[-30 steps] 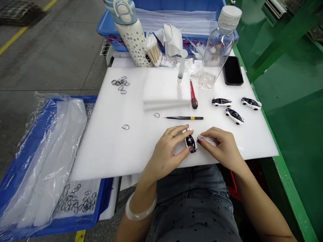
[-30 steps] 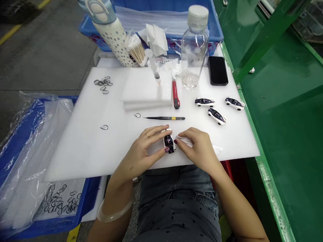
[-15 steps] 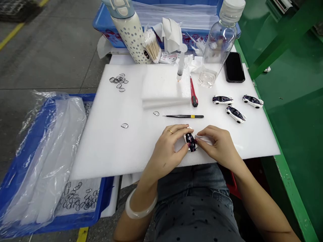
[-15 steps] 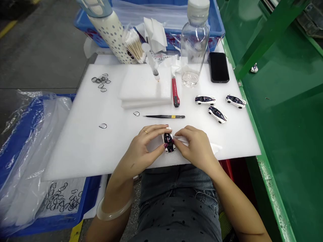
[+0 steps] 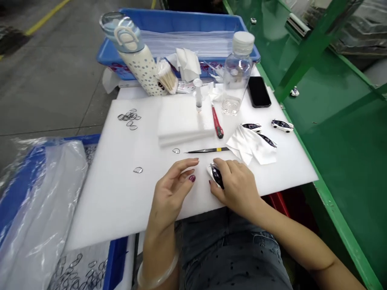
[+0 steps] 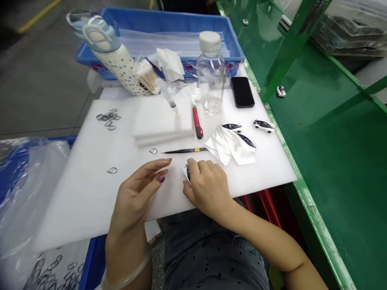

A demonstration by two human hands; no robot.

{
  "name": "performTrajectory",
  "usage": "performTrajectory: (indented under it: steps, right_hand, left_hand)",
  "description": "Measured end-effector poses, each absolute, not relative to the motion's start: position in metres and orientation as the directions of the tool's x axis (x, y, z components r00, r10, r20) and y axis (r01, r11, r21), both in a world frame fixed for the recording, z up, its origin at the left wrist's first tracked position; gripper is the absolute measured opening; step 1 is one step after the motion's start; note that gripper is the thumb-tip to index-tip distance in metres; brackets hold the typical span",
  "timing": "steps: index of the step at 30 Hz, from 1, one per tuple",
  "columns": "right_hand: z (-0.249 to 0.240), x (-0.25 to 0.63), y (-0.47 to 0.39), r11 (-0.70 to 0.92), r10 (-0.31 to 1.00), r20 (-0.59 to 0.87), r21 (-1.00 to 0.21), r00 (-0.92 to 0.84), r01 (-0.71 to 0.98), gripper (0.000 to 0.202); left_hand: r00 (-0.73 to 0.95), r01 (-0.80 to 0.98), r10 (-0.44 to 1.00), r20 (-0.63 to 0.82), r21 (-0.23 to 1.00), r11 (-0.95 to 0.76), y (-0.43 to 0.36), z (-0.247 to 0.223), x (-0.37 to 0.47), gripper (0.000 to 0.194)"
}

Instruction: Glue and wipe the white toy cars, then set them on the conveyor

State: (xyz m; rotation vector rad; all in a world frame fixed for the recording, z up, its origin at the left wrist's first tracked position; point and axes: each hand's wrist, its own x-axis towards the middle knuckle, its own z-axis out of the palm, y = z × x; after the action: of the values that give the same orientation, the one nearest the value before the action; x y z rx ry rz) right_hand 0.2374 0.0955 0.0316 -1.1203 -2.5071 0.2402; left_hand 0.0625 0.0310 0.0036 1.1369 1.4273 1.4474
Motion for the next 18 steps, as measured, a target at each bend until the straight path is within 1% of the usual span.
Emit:
performTrajectory:
  steps: [1, 2, 3, 4, 5, 7, 8, 9, 10, 11, 12, 13, 16, 18]
  right_hand:
    - [0.030, 0.243, 0.097, 0.654, 0.756, 0.273, -0.328, -0.594, 0.681, 0.042]
    - [0.029, 0.257, 0.104, 0.612, 0.791, 0.284, -0.353, -0.542, 0.708, 0.046]
    - [0.030, 0.279, 0.113, 0.546, 0.836, 0.298, -0.380, -0.460, 0.746, 0.049]
    - [0.030, 0.308, 0.125, 0.441, 0.889, 0.312, -0.388, -0.334, 0.809, 0.050]
    - [0.031, 0.342, 0.136, 0.293, 0.928, 0.331, -0.373, -0.168, 0.880, 0.053]
    - [0.029, 0.415, 0.153, -0.071, 0.933, 0.317, -0.296, 0.168, 0.953, 0.059]
    - [0.028, 0.449, 0.157, -0.232, 0.919, 0.261, -0.252, 0.297, 0.940, 0.062]
    - [0.026, 0.477, 0.160, -0.352, 0.899, 0.196, -0.212, 0.393, 0.912, 0.063]
    - [0.024, 0.499, 0.162, -0.434, 0.881, 0.123, -0.173, 0.456, 0.884, 0.062]
    - [0.024, 0.512, 0.165, -0.482, 0.865, 0.075, -0.151, 0.496, 0.863, 0.059]
    - [0.024, 0.518, 0.172, -0.503, 0.856, 0.059, -0.142, 0.514, 0.853, 0.056]
    - [0.026, 0.517, 0.182, -0.501, 0.854, 0.075, -0.148, 0.515, 0.853, 0.053]
    - [0.034, 0.484, 0.248, -0.388, 0.889, 0.189, -0.169, 0.417, 0.906, 0.044]
    - [0.037, 0.454, 0.311, -0.277, 0.944, 0.153, -0.120, 0.294, 0.953, 0.040]
  left_hand:
    - [-0.285, 0.058, 0.956, 0.066, 0.997, -0.051, 0.030, 0.002, 0.062, 0.024]
    - [-0.275, 0.073, 0.959, 0.073, 0.996, -0.055, 0.029, 0.002, 0.062, 0.023]
    - [-0.260, 0.094, 0.962, 0.084, 0.994, -0.061, 0.028, 0.002, 0.062, 0.022]
    - [-0.245, 0.118, 0.965, 0.096, 0.991, -0.069, 0.028, 0.002, 0.063, 0.021]
    - [-0.233, 0.143, 0.966, 0.110, 0.987, -0.078, 0.028, 0.002, 0.063, 0.021]
    - [-0.210, 0.191, 0.970, 0.126, 0.978, -0.086, 0.029, 0.003, 0.063, 0.022]
    - [-0.195, 0.216, 0.973, 0.127, 0.973, -0.084, 0.029, 0.004, 0.062, 0.022]
    - [-0.181, 0.241, 0.975, 0.127, 0.967, -0.081, 0.030, 0.004, 0.062, 0.022]
    - [-0.165, 0.264, 0.979, 0.122, 0.961, -0.075, 0.030, 0.003, 0.061, 0.022]
    - [-0.155, 0.286, 0.981, 0.115, 0.956, -0.067, 0.030, 0.003, 0.060, 0.022]
    - [-0.152, 0.306, 0.982, 0.111, 0.950, -0.060, 0.030, 0.003, 0.059, 0.022]
    - [-0.161, 0.323, 0.982, 0.100, 0.946, -0.044, 0.030, 0.002, 0.058, 0.022]
    - [-0.225, 0.344, 0.974, 0.027, 0.937, 0.054, 0.029, 0.000, 0.055, 0.020]
    - [-0.243, 0.343, 0.970, -0.030, 0.932, 0.114, 0.029, -0.001, 0.053, 0.020]
